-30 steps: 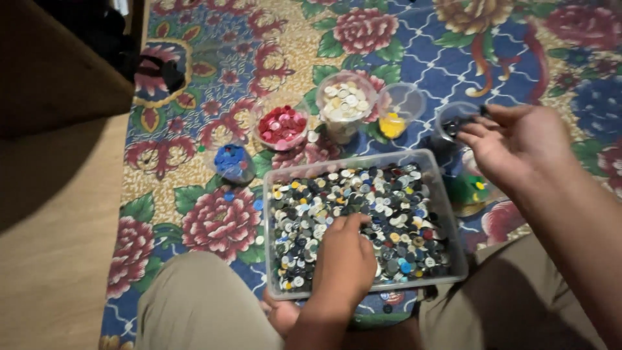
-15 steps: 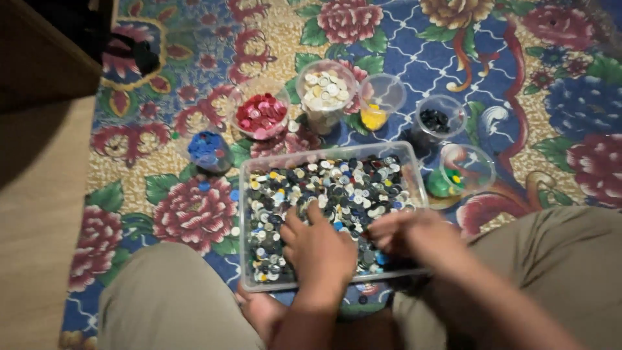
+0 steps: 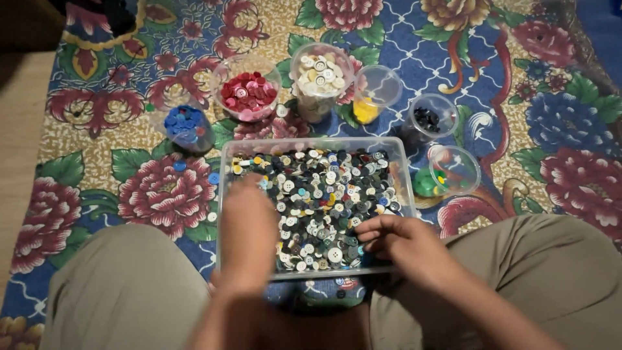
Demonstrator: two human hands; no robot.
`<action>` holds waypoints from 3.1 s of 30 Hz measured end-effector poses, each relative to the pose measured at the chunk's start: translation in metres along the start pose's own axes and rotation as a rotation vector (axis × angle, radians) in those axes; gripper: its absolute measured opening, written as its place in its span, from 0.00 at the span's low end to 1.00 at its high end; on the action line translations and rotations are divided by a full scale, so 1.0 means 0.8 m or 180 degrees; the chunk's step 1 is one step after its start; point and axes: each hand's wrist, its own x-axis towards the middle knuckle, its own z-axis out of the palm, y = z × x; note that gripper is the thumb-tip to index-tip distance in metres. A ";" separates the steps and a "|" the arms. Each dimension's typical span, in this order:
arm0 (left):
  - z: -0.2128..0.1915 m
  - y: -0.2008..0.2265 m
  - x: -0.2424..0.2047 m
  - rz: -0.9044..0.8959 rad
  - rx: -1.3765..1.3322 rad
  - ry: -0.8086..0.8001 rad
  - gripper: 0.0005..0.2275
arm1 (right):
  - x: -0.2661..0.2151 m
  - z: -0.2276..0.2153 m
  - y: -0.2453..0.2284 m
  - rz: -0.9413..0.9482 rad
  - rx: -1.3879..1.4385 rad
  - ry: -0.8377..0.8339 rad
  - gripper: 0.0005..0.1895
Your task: Sorting a large variety of buttons from a central bin into several smaller containers based on color and type.
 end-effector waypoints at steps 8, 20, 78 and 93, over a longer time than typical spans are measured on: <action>-0.030 -0.023 0.036 -0.0646 0.0628 -0.0894 0.10 | -0.012 0.053 -0.012 -0.1643 -0.1661 -0.0325 0.28; -0.012 -0.028 0.082 -0.0644 0.0254 -0.0726 0.11 | -0.010 0.032 -0.017 -0.2519 -0.2978 0.0130 0.22; -0.050 0.111 -0.010 -0.1694 -0.1656 -0.1420 0.15 | -0.009 0.026 -0.055 0.0382 0.2054 0.0131 0.23; -0.019 0.006 -0.004 -0.0493 0.0480 -0.1001 0.09 | 0.007 -0.044 -0.094 -0.0220 0.2811 0.1149 0.15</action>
